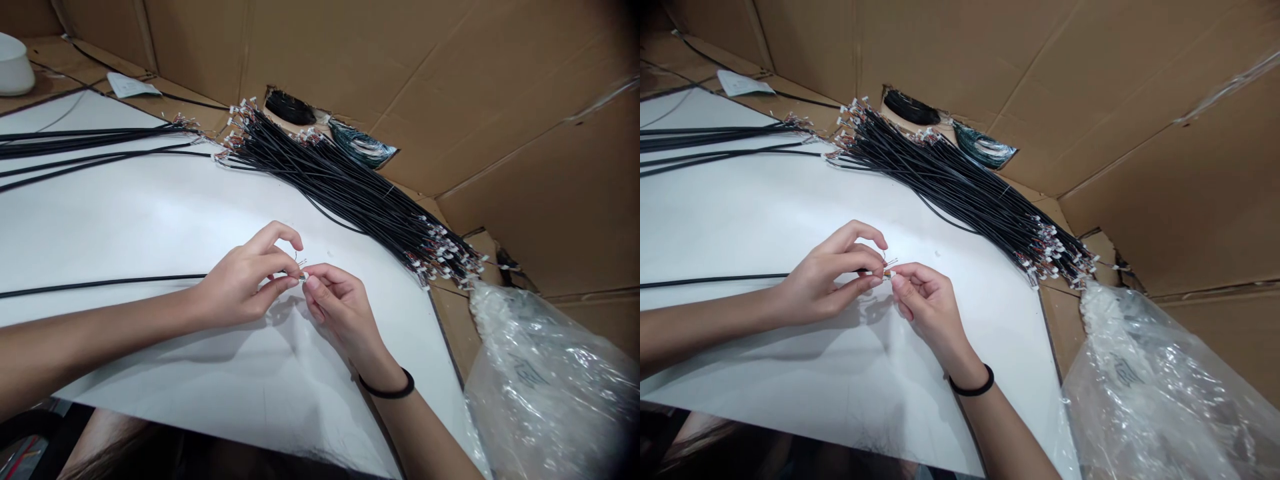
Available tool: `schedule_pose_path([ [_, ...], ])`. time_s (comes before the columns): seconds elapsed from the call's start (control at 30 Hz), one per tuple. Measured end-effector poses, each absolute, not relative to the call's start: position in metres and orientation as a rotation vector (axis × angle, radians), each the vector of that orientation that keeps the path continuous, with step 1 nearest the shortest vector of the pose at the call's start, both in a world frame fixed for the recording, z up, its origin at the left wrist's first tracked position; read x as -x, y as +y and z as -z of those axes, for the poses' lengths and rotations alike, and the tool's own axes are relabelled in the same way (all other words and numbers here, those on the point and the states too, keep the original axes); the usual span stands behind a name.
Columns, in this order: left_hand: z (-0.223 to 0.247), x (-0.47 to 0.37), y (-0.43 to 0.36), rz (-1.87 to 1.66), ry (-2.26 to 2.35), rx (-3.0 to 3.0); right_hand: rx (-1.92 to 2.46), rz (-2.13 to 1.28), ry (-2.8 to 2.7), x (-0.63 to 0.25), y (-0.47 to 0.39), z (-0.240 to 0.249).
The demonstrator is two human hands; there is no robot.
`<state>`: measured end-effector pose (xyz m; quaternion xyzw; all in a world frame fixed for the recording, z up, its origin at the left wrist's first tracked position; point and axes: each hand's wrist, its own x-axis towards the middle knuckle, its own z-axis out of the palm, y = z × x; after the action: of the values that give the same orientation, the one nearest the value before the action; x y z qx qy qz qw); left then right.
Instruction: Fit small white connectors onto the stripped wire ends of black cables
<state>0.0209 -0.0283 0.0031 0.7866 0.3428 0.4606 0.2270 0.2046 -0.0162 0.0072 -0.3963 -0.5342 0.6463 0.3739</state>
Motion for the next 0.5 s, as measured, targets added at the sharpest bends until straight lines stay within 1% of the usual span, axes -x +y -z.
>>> schedule_pose_path([
  [0.5,-0.0049,-0.0201,-0.0298,-1.211,0.959,-2.256,1.031,-1.597,-1.401,-0.2041,-0.0168,-0.0064],
])
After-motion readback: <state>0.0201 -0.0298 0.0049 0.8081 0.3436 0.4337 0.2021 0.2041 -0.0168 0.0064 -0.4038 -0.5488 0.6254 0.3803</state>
